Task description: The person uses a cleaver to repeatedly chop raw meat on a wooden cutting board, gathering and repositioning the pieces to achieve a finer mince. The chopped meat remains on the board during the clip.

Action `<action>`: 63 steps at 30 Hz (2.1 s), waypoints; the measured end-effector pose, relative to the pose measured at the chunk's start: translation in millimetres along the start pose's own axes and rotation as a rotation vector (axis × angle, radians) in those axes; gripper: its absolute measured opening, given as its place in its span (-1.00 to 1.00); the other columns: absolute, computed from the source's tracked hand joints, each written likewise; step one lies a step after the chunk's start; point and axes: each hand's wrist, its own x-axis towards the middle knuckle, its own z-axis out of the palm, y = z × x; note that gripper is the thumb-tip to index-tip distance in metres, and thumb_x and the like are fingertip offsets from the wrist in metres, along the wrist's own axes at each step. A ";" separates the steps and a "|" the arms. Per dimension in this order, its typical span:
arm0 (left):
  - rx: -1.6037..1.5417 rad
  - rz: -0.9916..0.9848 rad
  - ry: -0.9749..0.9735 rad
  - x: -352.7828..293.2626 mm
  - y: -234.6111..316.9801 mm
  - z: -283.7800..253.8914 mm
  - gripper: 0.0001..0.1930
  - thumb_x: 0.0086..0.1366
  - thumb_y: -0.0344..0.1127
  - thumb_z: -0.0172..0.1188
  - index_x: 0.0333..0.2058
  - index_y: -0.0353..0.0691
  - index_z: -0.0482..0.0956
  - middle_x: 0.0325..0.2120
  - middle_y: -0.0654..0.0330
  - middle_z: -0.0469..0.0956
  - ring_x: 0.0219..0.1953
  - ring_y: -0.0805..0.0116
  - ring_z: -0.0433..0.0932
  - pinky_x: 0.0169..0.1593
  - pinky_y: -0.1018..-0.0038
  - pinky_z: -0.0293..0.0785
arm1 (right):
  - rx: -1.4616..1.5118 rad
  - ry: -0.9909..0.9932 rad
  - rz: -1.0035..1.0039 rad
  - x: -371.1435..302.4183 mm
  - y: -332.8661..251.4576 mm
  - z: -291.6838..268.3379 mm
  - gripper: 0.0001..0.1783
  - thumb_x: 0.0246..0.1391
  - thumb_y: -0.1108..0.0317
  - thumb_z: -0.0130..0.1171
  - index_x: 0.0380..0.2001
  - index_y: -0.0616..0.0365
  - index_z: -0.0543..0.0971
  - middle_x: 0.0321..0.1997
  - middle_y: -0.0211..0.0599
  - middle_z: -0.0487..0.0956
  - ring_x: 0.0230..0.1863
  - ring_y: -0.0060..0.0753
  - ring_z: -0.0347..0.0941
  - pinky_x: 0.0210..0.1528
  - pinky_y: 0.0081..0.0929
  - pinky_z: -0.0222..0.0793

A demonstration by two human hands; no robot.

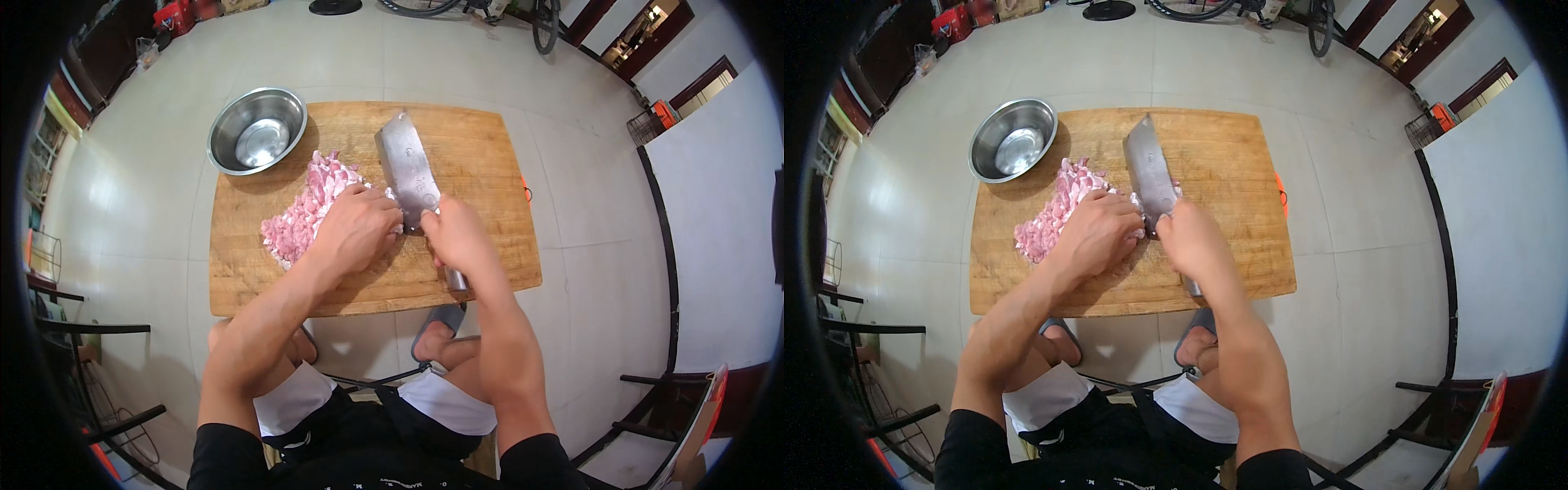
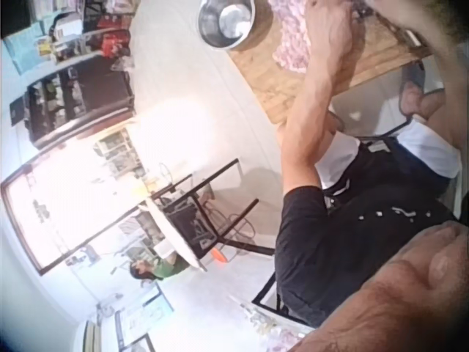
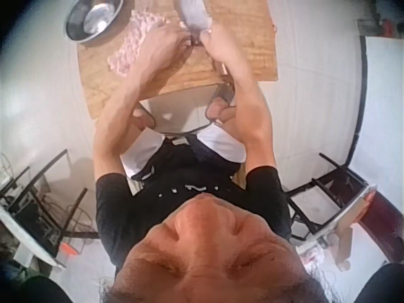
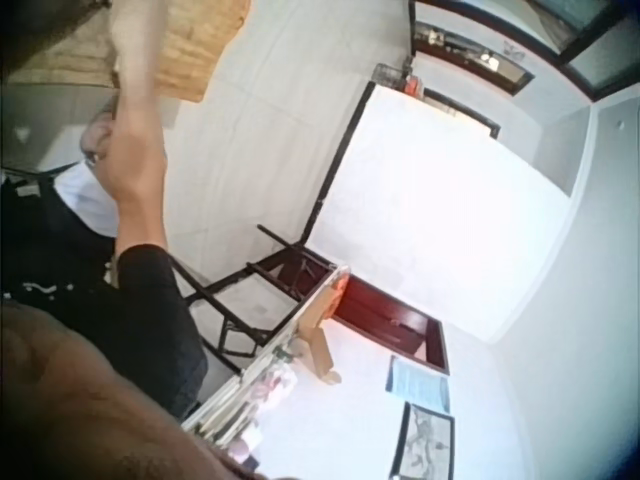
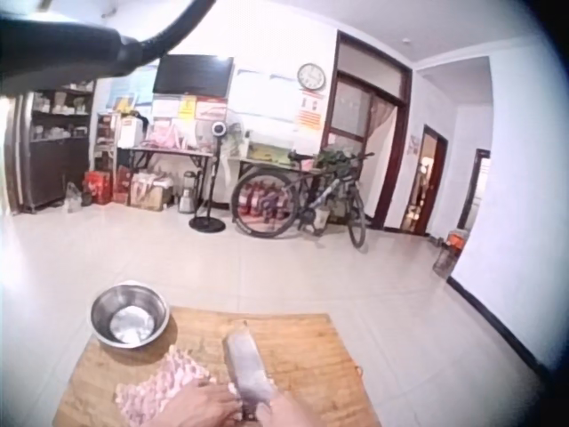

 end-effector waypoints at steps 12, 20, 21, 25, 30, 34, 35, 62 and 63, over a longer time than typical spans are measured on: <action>-0.021 -0.222 0.142 1.5 12.7 3.6 -0.74 0.38 -0.19 0.48 -0.09 -0.18 0.68 -0.28 0.13 0.71 -0.08 0.04 0.72 0.13 0.12 0.57 | 0.384 -0.004 0.123 -42.2 11.0 -36.2 -0.73 0.47 0.27 0.14 -0.27 0.28 0.54 -0.49 -0.33 0.57 -0.66 -0.46 0.51 -0.55 -0.33 0.44; 0.024 -0.164 0.224 -1.3 18.3 6.4 -0.71 0.33 -0.21 0.49 -0.09 -0.23 0.69 -0.01 0.07 0.67 0.05 0.01 0.68 0.25 0.10 0.53 | -0.009 0.137 -0.022 -71.1 17.5 -17.5 -0.69 0.47 0.23 0.23 -0.14 0.36 0.61 -0.33 0.25 0.72 -0.37 0.33 0.70 -0.26 0.12 0.58; 0.029 -0.160 0.213 -2.5 18.1 5.3 -0.71 0.32 -0.21 0.49 -0.10 -0.22 0.70 -0.01 0.08 0.67 0.07 0.03 0.67 0.28 0.08 0.51 | -0.029 0.152 -0.047 -72.2 16.9 -16.4 -0.70 0.48 0.25 0.23 -0.17 0.36 0.59 -0.40 0.15 0.69 -0.45 0.15 0.67 -0.33 0.02 0.56; 0.098 -0.097 0.210 -1.8 20.2 6.9 -0.71 0.30 -0.18 0.52 -0.08 -0.16 0.77 -0.02 0.17 0.72 0.11 0.12 0.67 0.43 0.00 0.43 | -0.120 0.196 -0.097 -78.1 12.3 -17.2 -0.70 0.49 0.29 0.23 -0.24 0.38 0.55 -0.54 0.00 0.63 -0.62 -0.14 0.63 -0.47 -0.13 0.52; 0.141 -0.074 0.194 1.4 20.0 18.5 -0.85 0.32 -0.20 0.46 -0.24 -0.11 0.77 -0.20 0.22 0.70 0.07 0.16 0.66 0.45 -0.03 0.42 | -0.161 0.113 -0.026 -83.1 2.7 -19.4 -0.69 0.46 0.26 0.23 -0.13 0.40 0.61 -0.32 0.35 0.71 -0.21 0.53 0.68 -0.12 0.33 0.56; 0.161 -0.050 0.219 3.9 19.7 24.4 -0.90 0.29 -0.25 0.42 -0.36 -0.09 0.75 -0.27 0.23 0.67 0.02 0.18 0.66 0.42 0.00 0.44 | -0.274 0.109 -0.038 -87.9 -2.0 -16.6 -0.69 0.46 0.26 0.22 -0.15 0.39 0.61 -0.33 0.35 0.71 -0.21 0.54 0.68 -0.11 0.33 0.56; 0.152 -0.050 0.209 4.3 19.9 24.4 -0.91 0.29 -0.26 0.41 -0.37 -0.09 0.74 -0.28 0.24 0.67 0.02 0.19 0.66 0.42 0.02 0.43 | -0.293 0.102 -0.027 -88.5 -3.5 -16.1 -0.69 0.46 0.26 0.21 -0.15 0.38 0.61 -0.33 0.35 0.71 -0.21 0.54 0.68 -0.11 0.34 0.57; 0.171 -0.177 0.197 -0.6 20.7 21.3 -0.86 0.33 -0.24 0.49 -0.19 -0.09 0.77 -0.16 0.21 0.68 0.09 0.14 0.64 0.54 -0.12 0.31 | 0.072 0.231 -0.055 -43.9 15.3 -14.4 -0.65 0.43 0.20 0.27 -0.20 0.37 0.61 -0.29 0.33 0.70 -0.21 0.48 0.67 -0.13 0.20 0.54; 0.191 -0.195 0.269 2.8 25.1 20.1 -0.85 0.34 -0.23 0.47 -0.18 -0.11 0.77 -0.14 0.18 0.68 0.13 0.12 0.63 0.54 -0.13 0.30 | 0.050 0.229 -0.048 -51.0 12.1 -17.0 -0.65 0.43 0.20 0.28 -0.20 0.37 0.62 -0.30 0.32 0.70 -0.22 0.48 0.67 -0.14 0.21 0.54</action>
